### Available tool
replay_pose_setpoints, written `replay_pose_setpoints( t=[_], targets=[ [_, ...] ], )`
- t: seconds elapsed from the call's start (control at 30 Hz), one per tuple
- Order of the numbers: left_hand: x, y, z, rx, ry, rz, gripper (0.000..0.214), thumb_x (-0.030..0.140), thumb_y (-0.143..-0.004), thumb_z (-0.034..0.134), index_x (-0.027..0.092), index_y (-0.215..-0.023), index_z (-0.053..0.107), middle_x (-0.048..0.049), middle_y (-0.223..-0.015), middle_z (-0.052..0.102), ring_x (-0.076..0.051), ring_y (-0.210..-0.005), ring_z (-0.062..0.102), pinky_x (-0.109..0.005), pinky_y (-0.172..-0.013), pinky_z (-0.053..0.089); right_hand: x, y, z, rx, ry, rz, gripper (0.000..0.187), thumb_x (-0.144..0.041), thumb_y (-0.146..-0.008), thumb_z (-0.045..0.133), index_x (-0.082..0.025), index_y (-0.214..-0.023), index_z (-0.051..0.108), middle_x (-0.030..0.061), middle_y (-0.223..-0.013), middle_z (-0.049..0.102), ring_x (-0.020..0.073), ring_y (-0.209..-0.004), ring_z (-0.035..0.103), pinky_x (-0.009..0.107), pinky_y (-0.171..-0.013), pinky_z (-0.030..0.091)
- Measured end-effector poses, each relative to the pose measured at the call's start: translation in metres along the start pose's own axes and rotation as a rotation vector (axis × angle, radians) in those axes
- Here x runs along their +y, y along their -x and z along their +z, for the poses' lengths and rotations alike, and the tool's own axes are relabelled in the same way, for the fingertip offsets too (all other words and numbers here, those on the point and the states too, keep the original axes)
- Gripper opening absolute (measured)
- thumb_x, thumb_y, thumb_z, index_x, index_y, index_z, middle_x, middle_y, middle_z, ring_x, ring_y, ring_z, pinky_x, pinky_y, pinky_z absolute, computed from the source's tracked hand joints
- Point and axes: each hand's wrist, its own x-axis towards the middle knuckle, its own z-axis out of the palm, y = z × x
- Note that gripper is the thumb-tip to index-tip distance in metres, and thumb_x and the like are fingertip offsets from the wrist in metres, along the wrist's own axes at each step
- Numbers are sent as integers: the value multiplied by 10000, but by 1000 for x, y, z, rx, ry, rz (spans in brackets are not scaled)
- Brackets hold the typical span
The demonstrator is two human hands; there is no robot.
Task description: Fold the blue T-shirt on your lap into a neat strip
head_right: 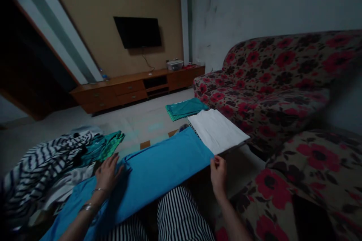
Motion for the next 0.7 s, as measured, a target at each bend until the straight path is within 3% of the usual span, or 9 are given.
replay_pose_setpoints(
  t=[0.07,0.13,0.27,0.37,0.5,0.7],
  targets=[
    [54,-40,2,-113,151,66,367,279,-833,478,162,-1150,620,-147,-1293,564,-295,-1215,476,-482,-993,382,22,-9,-21,17,-156,273,540,-553,-655,626,-150,-1011,570,96,-946,615,213,-861,603,334,-733,508],
    [116,-81,11,-249,276,152,326,227,-808,512,151,-1098,640,-135,-1184,635,-253,-1122,553,-401,-988,402,33,-13,-25,-50,-310,469,626,-596,-588,672,-157,-1021,563,82,-960,617,215,-872,613,311,-680,519],
    [234,-146,45,-351,338,266,252,199,-792,559,152,-1012,671,-98,-1084,685,-196,-1015,614,-276,-912,440,36,-16,-7,-80,-405,563,647,-612,-537,714,-174,-991,573,65,-1001,618,211,-919,609,276,-656,530],
    [300,-176,71,-416,341,284,228,214,-786,593,134,-985,670,-106,-1019,697,-204,-951,631,-270,-830,463,37,-21,8,-52,-394,601,651,-618,-516,723,-171,-961,561,66,-968,630,213,-893,617,266,-618,533],
    [353,-196,91,-483,289,306,347,223,-751,677,119,-1077,618,-109,-1083,661,-206,-983,607,-291,-843,464,44,-25,18,16,-370,645,643,-629,-507,719,-181,-928,531,51,-870,641,202,-777,637,259,-547,522],
    [379,-220,99,-725,96,385,296,311,-853,602,125,-1083,591,-69,-1084,615,-202,-966,599,-397,-841,508,42,-24,22,-14,-398,642,563,-643,-546,703,-166,-793,535,-24,-613,571,125,-548,555,220,-474,445]
  ],
)
